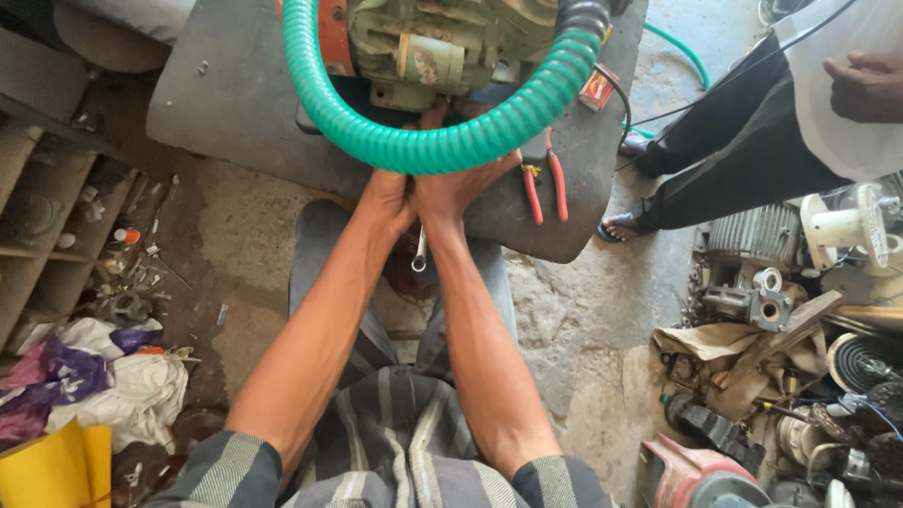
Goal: The person searches through a cluttered drawer to find a wrench and pliers, then uses them to tighten bolts on a small electric motor mounted on a workbench. The person adjusts the tools and repositions the motor while working.
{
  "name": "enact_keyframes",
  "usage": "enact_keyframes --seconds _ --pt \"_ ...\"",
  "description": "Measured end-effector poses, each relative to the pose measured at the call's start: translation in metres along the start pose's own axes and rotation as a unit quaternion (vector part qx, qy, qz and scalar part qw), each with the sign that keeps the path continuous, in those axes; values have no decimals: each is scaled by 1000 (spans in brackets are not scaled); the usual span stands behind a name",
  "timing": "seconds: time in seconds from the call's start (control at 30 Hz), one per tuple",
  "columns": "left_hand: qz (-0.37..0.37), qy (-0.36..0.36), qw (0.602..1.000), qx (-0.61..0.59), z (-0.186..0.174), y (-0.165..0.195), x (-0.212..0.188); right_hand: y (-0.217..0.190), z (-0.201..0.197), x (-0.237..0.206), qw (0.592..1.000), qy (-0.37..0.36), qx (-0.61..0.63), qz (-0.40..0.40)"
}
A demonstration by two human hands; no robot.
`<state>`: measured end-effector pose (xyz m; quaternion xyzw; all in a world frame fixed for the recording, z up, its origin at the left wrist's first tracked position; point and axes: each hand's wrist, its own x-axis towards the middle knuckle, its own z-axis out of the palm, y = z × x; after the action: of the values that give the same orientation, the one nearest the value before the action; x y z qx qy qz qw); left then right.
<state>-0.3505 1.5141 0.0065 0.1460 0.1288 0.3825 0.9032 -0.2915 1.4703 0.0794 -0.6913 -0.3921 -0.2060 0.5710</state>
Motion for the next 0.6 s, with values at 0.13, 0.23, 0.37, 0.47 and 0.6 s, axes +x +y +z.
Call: enact_keyframes --seconds 0.13,0.23,0.37,0.47,0.6 --pt "40 25 998 38 6 2 1 3 -16 5 997 -79 -22 12" --pt "39 31 997 53 2 4 7 17 -58 14 994 -68 45 75" --pt "45 6 997 59 -7 7 11 48 -118 27 978 -115 -176 2" --pt "40 10 997 59 -10 9 10 66 -132 30 953 -230 -193 -32" --pt "58 -40 988 141 -9 14 8 92 -130 38 923 -339 -177 -32"
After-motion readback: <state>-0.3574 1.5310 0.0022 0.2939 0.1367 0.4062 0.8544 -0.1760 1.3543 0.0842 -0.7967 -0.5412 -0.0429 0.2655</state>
